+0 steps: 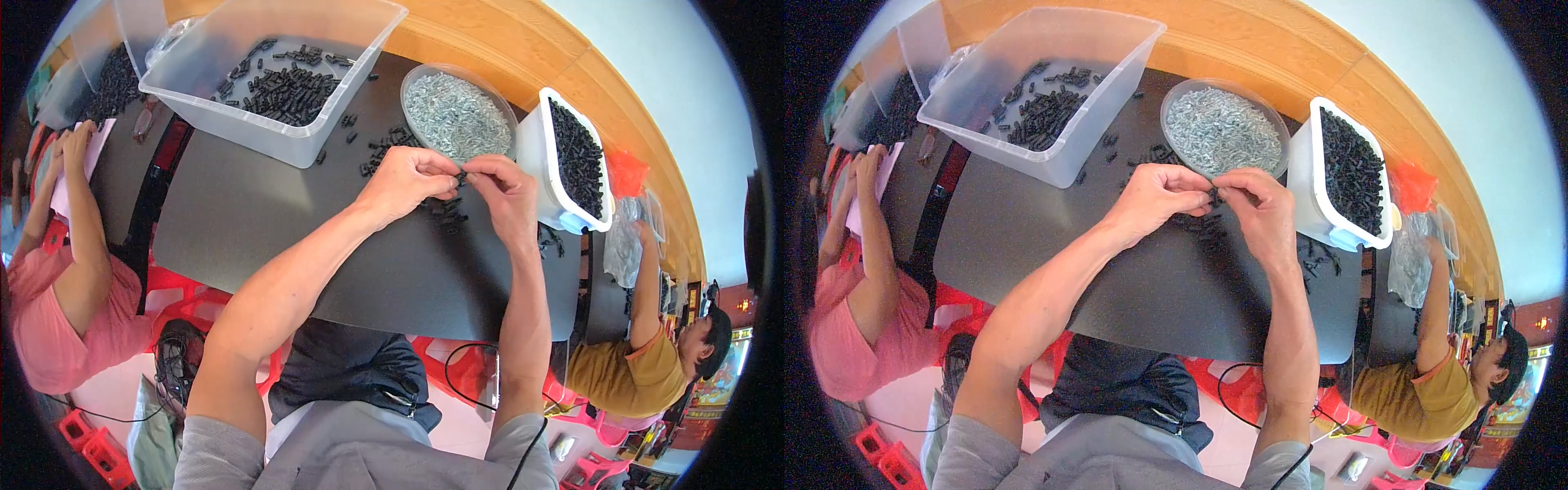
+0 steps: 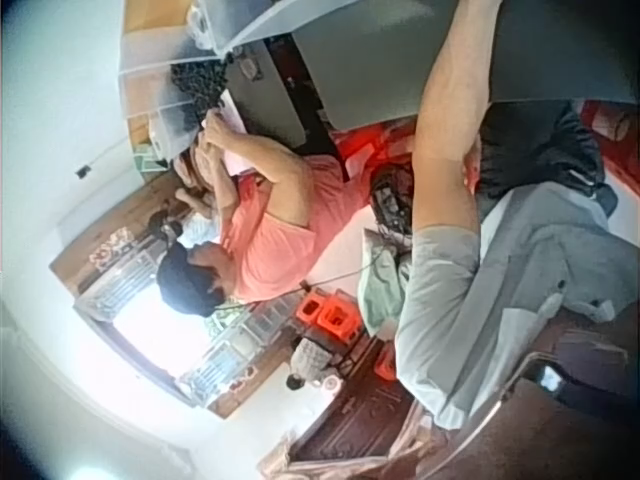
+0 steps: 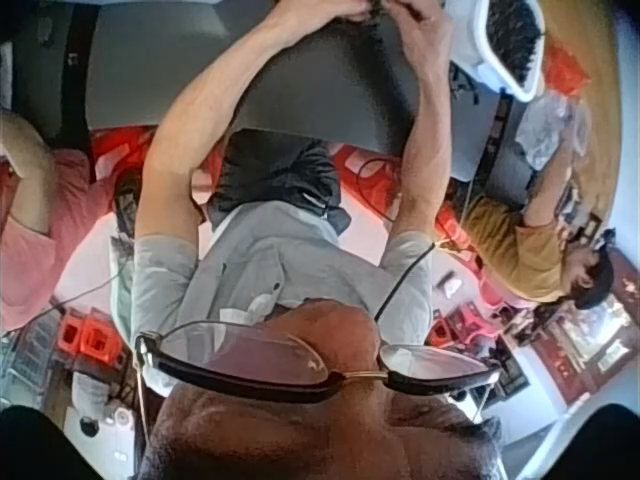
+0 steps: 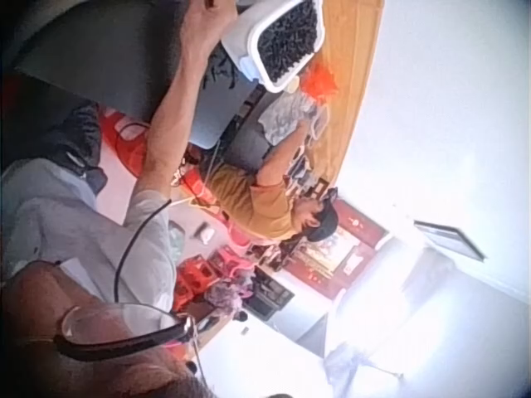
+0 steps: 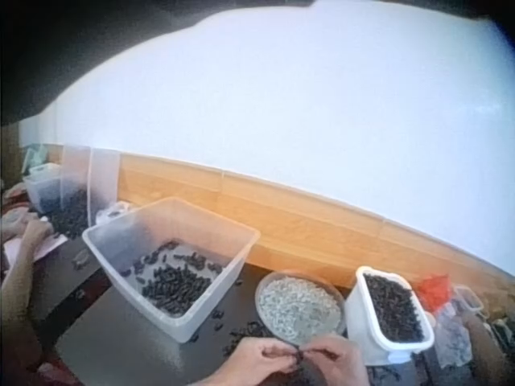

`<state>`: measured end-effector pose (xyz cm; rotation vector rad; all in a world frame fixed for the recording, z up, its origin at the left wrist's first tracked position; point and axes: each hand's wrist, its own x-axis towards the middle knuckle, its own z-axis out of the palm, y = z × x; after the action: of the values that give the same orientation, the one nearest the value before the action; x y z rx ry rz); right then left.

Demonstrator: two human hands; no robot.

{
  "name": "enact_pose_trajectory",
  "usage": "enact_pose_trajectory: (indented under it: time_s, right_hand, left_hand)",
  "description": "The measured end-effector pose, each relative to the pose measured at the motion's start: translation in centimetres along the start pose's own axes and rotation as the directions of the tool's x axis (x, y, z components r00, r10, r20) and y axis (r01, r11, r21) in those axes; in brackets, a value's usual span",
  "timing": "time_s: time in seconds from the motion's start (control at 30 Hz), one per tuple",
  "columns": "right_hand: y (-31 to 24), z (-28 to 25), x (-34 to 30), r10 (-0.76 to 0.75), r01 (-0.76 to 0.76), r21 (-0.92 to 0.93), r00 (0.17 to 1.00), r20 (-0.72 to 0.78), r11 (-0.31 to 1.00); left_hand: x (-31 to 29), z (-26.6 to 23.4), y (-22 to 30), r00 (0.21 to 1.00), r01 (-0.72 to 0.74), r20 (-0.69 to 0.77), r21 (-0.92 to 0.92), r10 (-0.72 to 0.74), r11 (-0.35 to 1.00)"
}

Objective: The person assembles small black cylindrical parts with tiny silver rings by hand.

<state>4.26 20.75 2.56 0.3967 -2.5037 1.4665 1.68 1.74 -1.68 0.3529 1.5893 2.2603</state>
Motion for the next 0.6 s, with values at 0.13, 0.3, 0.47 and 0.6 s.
enact_pose_trajectory:
  time_s: [0.13, 0.3, 0.47, 0.6]
  right_hand:
    - [-0.09, -0.01, -0.05, 0.030, -0.030, 0.023, 0.999, 0.014, 0.999]
    - [0.03, -0.28, -0.11, 0.031, -0.031, 0.015, 0.999, 0.020, 0.999]
    - [0.00, -0.46, -0.11, -0.032, 0.033, -0.008, 0.997, 0.071, 0.999]
    - [-0.18, -0.50, -0.09, 0.003, -0.004, 0.005, 0.996, 0.087, 1.000]
  left_hand:
    - [-0.14, -0.18, 0.09, 0.999, 0.050, 0.013, -0.071, -0.049, 0.996]
    - [-0.27, -0.04, 0.31, 0.996, 0.091, 0.019, -0.061, -0.090, 0.994]
    - [-0.38, -0.05, 0.45, 0.990, 0.142, 0.026, -0.105, -0.140, 0.984]
    - [-0.37, -0.02, 0.20, 0.993, 0.119, 0.031, -0.101, -0.116, 0.988]
